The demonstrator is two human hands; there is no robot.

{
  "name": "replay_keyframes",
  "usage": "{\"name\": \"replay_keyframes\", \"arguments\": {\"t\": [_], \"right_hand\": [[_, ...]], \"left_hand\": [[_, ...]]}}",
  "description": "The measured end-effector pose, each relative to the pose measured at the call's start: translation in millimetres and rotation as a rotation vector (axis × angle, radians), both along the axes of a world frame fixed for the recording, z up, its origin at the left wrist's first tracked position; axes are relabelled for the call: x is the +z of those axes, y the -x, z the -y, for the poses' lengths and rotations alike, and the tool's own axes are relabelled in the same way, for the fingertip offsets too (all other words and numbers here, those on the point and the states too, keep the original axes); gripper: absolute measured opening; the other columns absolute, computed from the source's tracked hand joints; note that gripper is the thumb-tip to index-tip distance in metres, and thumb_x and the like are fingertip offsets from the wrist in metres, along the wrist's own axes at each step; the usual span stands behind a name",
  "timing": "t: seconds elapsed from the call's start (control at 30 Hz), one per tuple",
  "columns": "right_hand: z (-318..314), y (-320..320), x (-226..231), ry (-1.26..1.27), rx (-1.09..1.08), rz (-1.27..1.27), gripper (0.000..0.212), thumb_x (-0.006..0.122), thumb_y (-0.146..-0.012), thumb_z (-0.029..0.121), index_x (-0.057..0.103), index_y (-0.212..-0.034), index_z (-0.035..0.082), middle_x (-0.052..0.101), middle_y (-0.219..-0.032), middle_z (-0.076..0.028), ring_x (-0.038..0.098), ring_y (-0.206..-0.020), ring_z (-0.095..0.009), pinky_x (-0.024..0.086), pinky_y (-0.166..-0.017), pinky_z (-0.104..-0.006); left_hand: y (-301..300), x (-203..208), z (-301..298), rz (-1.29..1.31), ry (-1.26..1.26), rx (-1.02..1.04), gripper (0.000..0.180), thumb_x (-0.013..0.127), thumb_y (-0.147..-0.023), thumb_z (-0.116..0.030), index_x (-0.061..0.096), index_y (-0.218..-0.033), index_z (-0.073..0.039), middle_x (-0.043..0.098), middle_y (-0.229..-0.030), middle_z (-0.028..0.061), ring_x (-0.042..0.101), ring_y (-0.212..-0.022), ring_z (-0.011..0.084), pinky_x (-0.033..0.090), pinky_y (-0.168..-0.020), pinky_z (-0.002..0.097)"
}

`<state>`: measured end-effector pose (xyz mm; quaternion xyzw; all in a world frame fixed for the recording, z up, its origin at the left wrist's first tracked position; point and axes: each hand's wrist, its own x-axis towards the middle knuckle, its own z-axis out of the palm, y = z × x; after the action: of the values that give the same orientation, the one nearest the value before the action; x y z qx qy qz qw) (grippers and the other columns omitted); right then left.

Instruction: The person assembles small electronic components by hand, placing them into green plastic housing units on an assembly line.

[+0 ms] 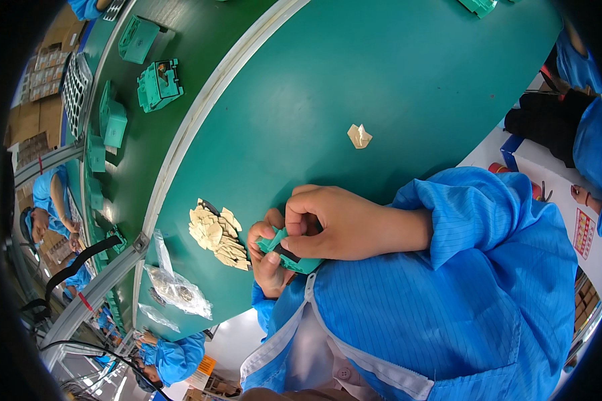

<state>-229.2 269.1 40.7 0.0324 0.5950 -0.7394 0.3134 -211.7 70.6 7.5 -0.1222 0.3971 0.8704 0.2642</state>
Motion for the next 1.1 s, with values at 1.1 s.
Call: {"name": "replay_keyframes", "arguments": {"t": [1.1], "right_hand": [[-9.0,2.1,4.5,0.088,0.078,0.161,0.016,0.069,-0.090,0.014,0.059,-0.087,0.002,0.053,-0.090,-0.002,0.057,-0.075,-0.008,0.047,-0.060,-0.0232]], "left_hand": [[0.6,1.4,-2.5,0.033,-0.029,0.000,0.032,0.082,-0.071,-0.016,0.066,-0.097,-0.008,0.044,-0.085,0.0021,0.044,-0.073,0.0121,0.038,-0.064,0.0249]]}}
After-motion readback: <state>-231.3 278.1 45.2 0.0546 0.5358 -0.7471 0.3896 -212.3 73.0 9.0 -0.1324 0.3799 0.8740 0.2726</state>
